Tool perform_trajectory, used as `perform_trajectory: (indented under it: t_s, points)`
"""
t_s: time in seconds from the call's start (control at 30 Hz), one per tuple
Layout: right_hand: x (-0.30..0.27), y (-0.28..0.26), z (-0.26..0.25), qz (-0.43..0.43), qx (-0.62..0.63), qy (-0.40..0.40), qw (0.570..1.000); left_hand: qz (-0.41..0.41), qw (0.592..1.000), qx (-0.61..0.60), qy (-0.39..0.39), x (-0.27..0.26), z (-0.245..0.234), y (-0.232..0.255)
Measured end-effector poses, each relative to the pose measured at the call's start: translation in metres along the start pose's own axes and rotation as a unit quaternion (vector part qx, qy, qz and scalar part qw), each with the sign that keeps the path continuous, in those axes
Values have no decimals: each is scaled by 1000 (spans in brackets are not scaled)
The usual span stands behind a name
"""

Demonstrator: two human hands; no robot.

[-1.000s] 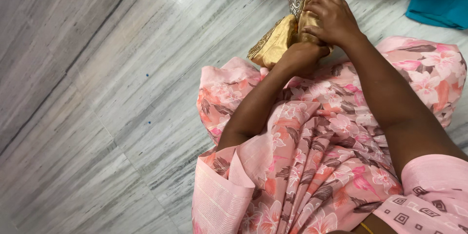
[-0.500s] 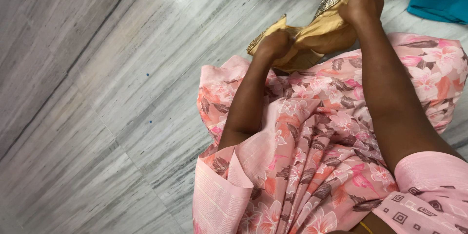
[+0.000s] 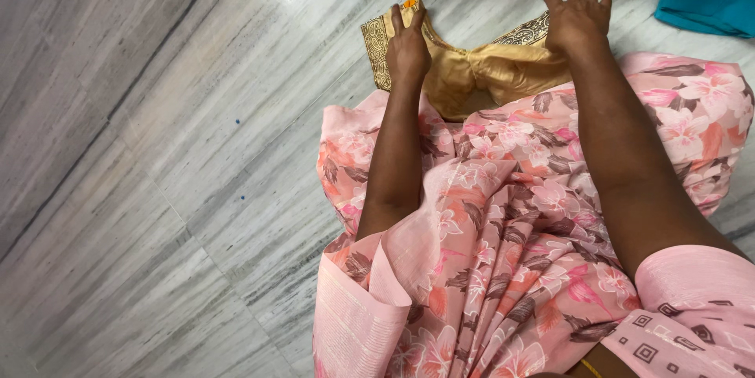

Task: The person sits on the floor and folds several garments one by one, including a yellow top, a gold blouse, a teal blouse, and a red garment. Each item is smoothed, folded neatly, and placed into a growing stack.

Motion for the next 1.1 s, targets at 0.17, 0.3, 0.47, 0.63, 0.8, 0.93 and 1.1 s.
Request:
perform_trajectory:
  t_s: [0.17,0.3,0.47,0.63,0.8,0.93,1.1]
  points:
    - [1,-32,18,-156,74,107,979,99,992,-2,81,14,21,-18]
    - [7,-37,27,-101,83,60,990,61,995,20,72,38,53,-41]
    - [13,-17,22,31,58,-70,995,44,994,-51,85,70,79,-79]
    - [15,-24,25,16,54,-161,985,65,988,-130,54,86,86,-95]
    - [9,-24,18,-15,117,-170,978,84,994,-52,37,91,84,-72]
    - [2,-23,6,-52,101,-117,987,96,994,-51,28,94,84,-63]
    - [4,-11,-19,-109,155,38,981,62,996,-58,42,98,91,-68]
Point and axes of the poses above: each hand's wrist, its own x-axis towards the middle knuckle, its own z-axis out of the palm, y = z × x, the point moved 2 cm from there along x, towards the middle knuckle, and after that the axes turned 4 degrees about -x, right-handed, at the moved point
